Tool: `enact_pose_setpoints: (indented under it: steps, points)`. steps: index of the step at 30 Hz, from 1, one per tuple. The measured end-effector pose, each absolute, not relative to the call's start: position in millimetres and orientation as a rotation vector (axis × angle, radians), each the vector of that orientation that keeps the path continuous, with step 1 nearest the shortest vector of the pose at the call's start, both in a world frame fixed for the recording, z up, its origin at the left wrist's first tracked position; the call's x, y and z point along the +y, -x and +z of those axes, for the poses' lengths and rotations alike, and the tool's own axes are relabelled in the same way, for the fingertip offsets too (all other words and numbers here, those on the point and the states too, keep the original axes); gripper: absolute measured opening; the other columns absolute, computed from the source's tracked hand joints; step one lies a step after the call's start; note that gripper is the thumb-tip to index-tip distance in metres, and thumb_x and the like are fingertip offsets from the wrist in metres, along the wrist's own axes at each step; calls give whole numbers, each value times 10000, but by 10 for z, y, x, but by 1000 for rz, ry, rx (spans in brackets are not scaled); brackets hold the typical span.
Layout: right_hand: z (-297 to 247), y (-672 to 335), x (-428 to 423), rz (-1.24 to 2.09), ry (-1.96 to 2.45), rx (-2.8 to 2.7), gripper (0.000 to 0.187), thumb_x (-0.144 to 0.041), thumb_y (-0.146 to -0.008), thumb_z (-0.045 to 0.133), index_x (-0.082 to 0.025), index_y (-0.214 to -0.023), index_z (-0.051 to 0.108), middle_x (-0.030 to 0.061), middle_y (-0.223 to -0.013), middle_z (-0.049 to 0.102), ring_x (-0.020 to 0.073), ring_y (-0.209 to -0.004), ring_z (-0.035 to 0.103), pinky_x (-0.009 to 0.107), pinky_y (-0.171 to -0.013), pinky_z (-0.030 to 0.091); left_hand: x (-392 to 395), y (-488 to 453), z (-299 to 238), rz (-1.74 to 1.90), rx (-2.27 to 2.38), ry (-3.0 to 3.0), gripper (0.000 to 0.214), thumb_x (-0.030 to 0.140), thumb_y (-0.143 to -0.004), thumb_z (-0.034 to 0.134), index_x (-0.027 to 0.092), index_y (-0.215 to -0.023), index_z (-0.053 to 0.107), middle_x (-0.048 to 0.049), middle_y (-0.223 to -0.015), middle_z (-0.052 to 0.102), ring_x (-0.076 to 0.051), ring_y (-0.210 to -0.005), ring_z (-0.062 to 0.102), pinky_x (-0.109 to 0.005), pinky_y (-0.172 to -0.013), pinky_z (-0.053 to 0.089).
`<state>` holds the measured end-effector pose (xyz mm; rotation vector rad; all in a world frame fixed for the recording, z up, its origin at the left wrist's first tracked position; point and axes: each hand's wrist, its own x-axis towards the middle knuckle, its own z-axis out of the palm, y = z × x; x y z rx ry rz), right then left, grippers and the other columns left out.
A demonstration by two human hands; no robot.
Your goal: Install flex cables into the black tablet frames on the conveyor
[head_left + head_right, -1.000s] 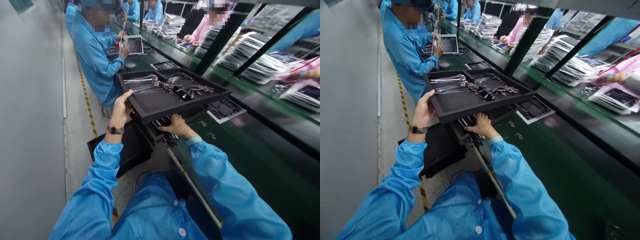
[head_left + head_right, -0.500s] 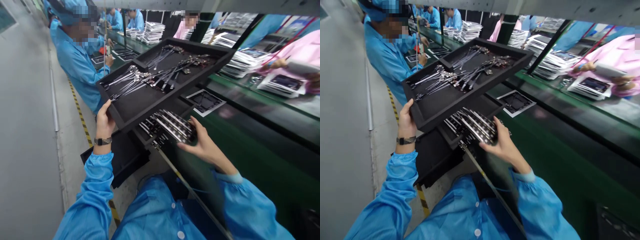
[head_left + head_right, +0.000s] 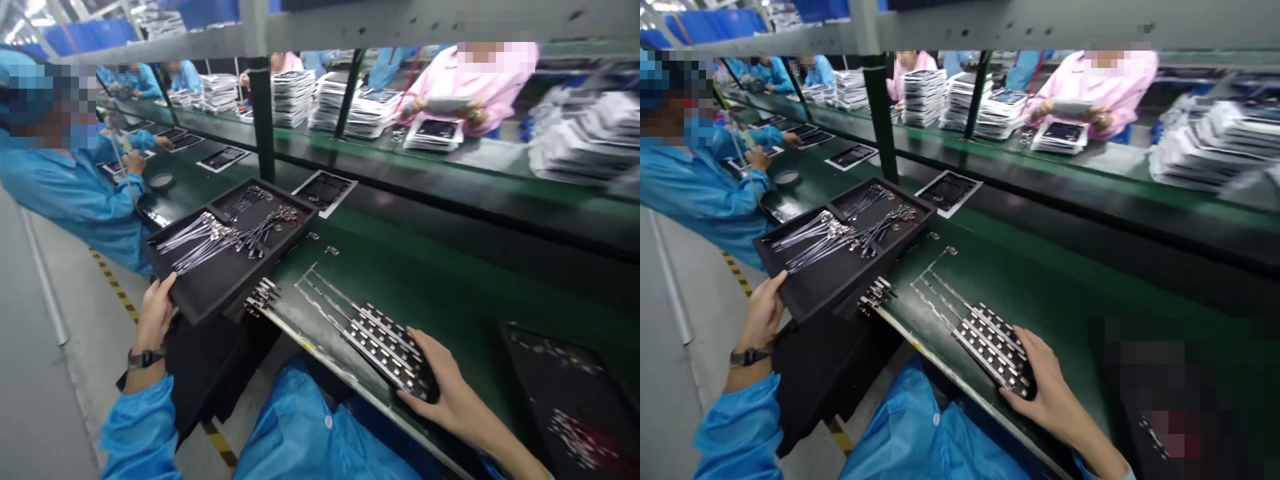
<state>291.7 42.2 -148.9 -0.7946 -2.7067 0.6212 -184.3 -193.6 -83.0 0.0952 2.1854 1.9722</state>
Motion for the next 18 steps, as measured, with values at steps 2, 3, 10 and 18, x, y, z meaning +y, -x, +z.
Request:
enact_pose_setpoints:
  steps: [2, 3, 10, 18]
  points:
    - [-1490, -2956, 430, 683, 801, -2695, 865, -432, -869, 584, -281, -1551, 74, 173, -1502, 351, 407, -1376, 392, 573, -1100, 407, -1973, 1764, -690, 1729, 2597, -43, 437, 350, -712, 733, 149, -1082, 616, -23, -800, 685, -213, -752, 666, -393, -785, 565]
    - [-1480, -2974, 432, 726, 815, -2676, 872, -420, -864, 588, -279, -1551, 69, 171, -1511, 340, 398, -1385, 384, 562, -1112, 398, -1978, 1675, -618, 1663, 2815, -22, 501, 333, -701, 745, 164, -1146, 590, -26, -851, 689, -225, -786, 666, -415, -805, 559]
    - [-1465, -3074, 370, 849, 797, -2673, 944, -366, -816, 626, -267, -1563, 58, 141, -1589, 253, 380, -1473, 236, 567, -1177, 296, -1129, 335, -645, 1208, 2423, -1705, 290, 322, -965, 466, 213, -1161, 651, -77, -1171, 702, -203, -1083, 660, -337, -957, 520]
    - [-1606, -3330, 275, 764, 806, -2721, 964, -308, -798, 604, -255, -1588, 54, 105, -1641, 159, 383, -1501, 126, 598, -1204, 209, 197, 304, -1417, 280, 2373, -2030, 501, 365, -981, 426, 58, -1368, 509, -241, -1474, 466, -330, -1403, 413, -509, -1128, 374]
